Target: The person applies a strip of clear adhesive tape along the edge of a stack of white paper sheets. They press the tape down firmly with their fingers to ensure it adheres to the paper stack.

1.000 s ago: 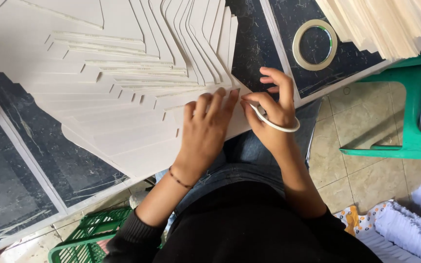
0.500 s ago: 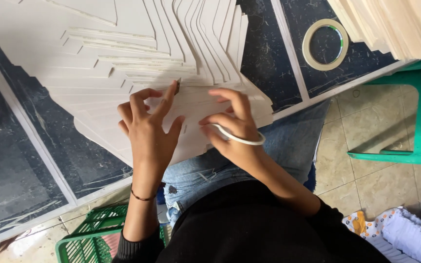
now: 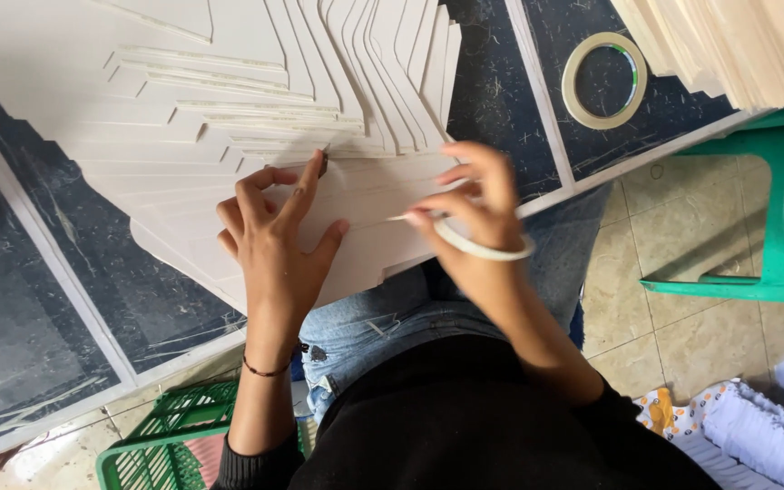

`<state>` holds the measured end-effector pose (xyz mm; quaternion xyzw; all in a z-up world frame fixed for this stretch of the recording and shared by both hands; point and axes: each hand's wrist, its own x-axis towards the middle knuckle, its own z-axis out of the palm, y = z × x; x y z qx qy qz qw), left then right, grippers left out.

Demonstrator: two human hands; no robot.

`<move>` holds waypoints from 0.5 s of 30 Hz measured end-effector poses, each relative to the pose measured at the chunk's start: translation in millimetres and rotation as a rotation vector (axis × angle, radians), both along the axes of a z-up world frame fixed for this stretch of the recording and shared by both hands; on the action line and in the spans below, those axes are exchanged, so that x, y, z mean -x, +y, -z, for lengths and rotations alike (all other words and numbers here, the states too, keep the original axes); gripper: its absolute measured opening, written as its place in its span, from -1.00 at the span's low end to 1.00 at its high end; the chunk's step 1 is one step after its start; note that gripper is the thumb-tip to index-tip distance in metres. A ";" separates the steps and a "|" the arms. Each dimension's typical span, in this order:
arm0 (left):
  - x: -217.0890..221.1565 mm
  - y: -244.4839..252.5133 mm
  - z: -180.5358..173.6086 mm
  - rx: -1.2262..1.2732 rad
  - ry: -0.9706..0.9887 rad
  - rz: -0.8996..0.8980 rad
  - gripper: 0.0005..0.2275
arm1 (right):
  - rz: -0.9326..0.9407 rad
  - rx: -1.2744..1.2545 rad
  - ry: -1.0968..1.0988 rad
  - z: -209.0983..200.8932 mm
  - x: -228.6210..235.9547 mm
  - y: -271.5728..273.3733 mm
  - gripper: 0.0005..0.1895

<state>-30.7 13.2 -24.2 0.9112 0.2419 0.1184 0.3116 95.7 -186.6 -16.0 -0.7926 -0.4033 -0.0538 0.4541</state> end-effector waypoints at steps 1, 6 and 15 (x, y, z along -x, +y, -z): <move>-0.1 -0.2 0.0 -0.004 0.002 -0.001 -0.25 | 0.026 0.009 0.014 -6.3 -12.0 -13.7 -0.85; -3.9 -4.6 -2.4 -0.012 0.001 0.003 -0.28 | 0.128 0.055 0.008 -1.2 -39.9 -53.3 -0.80; -44.4 -47.0 19.4 -0.137 -0.054 0.062 -0.26 | 0.188 0.086 0.012 1.9 -38.6 -47.3 -0.75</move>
